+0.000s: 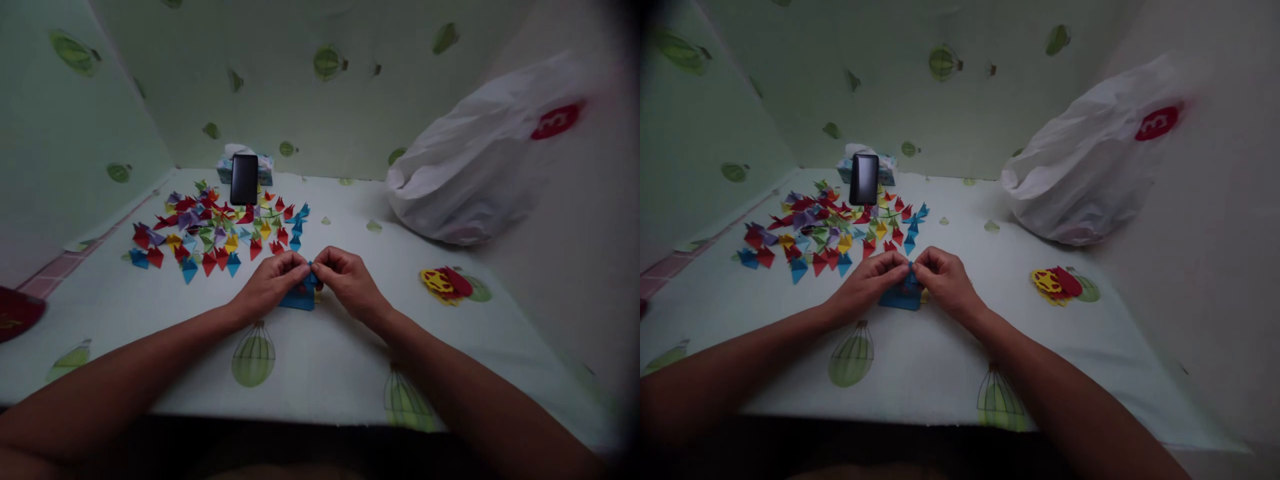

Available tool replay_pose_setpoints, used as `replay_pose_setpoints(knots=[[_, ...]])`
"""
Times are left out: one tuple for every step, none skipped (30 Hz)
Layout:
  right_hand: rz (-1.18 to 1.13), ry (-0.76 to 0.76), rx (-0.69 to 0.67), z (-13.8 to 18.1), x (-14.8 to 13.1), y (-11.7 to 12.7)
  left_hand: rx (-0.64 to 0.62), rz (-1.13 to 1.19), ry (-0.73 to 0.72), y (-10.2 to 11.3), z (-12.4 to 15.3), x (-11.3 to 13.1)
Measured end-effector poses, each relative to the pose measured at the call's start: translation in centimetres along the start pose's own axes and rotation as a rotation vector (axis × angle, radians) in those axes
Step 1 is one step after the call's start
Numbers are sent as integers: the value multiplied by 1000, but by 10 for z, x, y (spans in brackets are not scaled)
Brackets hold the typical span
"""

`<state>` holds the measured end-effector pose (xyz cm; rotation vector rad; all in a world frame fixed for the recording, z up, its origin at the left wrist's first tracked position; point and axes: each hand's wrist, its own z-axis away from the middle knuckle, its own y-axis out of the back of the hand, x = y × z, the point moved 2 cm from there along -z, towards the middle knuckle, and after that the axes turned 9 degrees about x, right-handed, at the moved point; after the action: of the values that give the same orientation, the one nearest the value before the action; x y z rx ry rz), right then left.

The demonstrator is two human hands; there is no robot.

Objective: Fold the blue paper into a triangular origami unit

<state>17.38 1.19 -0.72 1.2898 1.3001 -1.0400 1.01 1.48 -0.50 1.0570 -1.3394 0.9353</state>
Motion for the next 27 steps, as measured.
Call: replay_pose_setpoints(knots=[[6,5,-2,0,-1,0,4,20,3,0,0,0],[14,10,-5,1,-2,0,7,37,12,0,0,1],[25,17,-8,1,-2,0,10,50,23,0,0,1],[37,24,-12,1,-3,0,12,62,33,0,0,0],[49,32,-14,2,-3,0,14,74,42,0,0,0],[60,41,-13,2,-3,0,15,85,47,0,0,-1],[71,50,-11,2,-4,0,18,93,51,0,0,-1],[80,57,-9,2,-4,0,22,101,51,0,0,-2],[87,64,-8,2,-4,0,25,111,50,0,-1,-3],[94,71,-9,2,-4,0,26,126,52,0,-1,-3],[97,75,-9,2,-5,0,27,146,60,0,-1,-4],[95,77,-12,2,-5,0,28,172,76,-1,-1,-5],[90,76,-14,2,-5,0,31,201,96,-1,-1,-6],[85,74,-16,2,-5,0,32,225,117,-2,-1,-6],[80,72,-17,2,-6,0,34,243,132,-2,0,-7],[77,72,-17,3,-6,0,34,252,142,-2,0,-7],[75,72,-16,3,-6,0,34,254,147,-3,-1,-7],[73,72,-16,3,-5,0,32,253,148,-3,-1,-7],[71,72,-17,3,-5,0,31,251,149,-2,-1,-7],[68,72,-18,3,-5,0,32,251,148,-2,-1,-6],[66,72,-18,3,-4,0,33,250,145,-2,-1,-6],[65,71,-18,3,-4,0,34,248,140,-2,-1,-6],[65,70,-18,3,-3,0,34,242,131,-2,-1,-5],[67,69,-16,3,-3,0,34,234,123,-1,-1,-5],[68,68,-15,3,-2,0,33,224,116,-1,-1,-5],[68,66,-15,3,-2,0,31,213,110,-1,-1,-5],[67,65,-15,2,-2,0,30,202,105,-1,-2,-5]])
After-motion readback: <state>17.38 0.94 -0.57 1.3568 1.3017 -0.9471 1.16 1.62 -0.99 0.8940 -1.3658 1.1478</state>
